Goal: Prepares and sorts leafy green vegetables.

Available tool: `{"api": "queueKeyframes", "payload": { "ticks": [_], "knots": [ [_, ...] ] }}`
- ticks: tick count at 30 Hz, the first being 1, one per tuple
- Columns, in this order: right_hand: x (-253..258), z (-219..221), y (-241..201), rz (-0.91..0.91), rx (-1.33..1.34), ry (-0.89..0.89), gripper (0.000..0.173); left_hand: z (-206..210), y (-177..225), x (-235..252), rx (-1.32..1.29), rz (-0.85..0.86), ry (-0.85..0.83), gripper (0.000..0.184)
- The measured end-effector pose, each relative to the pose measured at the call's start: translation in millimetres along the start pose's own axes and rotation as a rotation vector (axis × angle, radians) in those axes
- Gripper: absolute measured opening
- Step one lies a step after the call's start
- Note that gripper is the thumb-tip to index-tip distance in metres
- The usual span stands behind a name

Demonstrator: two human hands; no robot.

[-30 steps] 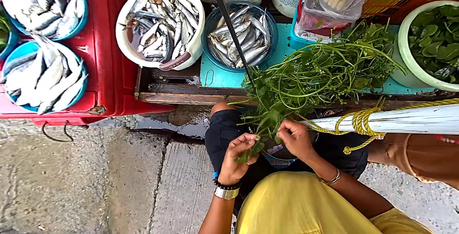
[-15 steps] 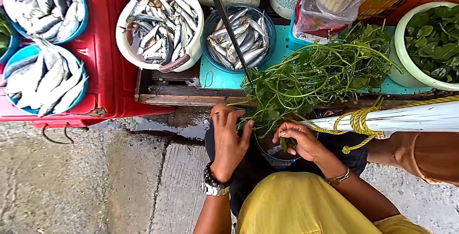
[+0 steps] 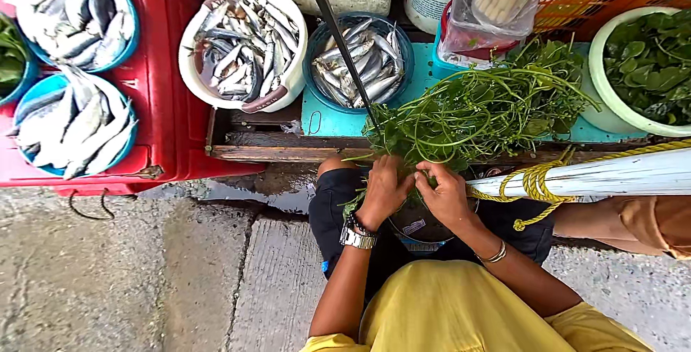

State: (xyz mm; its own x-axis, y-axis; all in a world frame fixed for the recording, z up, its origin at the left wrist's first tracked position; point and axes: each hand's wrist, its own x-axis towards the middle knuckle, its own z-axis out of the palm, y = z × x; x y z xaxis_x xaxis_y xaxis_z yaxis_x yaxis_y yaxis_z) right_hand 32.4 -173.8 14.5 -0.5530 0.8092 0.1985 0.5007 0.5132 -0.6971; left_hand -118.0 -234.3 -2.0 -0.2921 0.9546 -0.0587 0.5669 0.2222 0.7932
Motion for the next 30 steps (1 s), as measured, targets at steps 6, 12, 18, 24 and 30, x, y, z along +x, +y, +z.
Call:
{"api": "queueKeyframes", "payload": {
  "ticks": [6,12,18,24,30],
  "knots": [
    [16.9,8.5,-5.0,-0.022,-0.230,-0.070,0.024,0.6,-1.3,-6.6,0.009,0.081,0.093,0.026],
    [27.6,2.6,-3.5,-0.079,-0.288,-0.103,0.018,-0.9,-1.7,-12.0,0.025,0.138,0.117,0.019],
    [35.2,-10.3,3.3,-0.150,-0.268,-0.207,0.017,-3.6,-3.7,-15.3,0.065,0.179,0.124,0.018],
    [33.7,-4.5,4.1,-0.244,-0.256,-0.216,0.017,-8.3,-5.1,-15.9,0.028,0.192,0.117,0.017],
    [23.9,15.8,0.9,-0.200,0.064,0.180,0.011,-13.4,-1.0,-10.5,-0.183,0.186,0.115,0.015]
  ]
}}
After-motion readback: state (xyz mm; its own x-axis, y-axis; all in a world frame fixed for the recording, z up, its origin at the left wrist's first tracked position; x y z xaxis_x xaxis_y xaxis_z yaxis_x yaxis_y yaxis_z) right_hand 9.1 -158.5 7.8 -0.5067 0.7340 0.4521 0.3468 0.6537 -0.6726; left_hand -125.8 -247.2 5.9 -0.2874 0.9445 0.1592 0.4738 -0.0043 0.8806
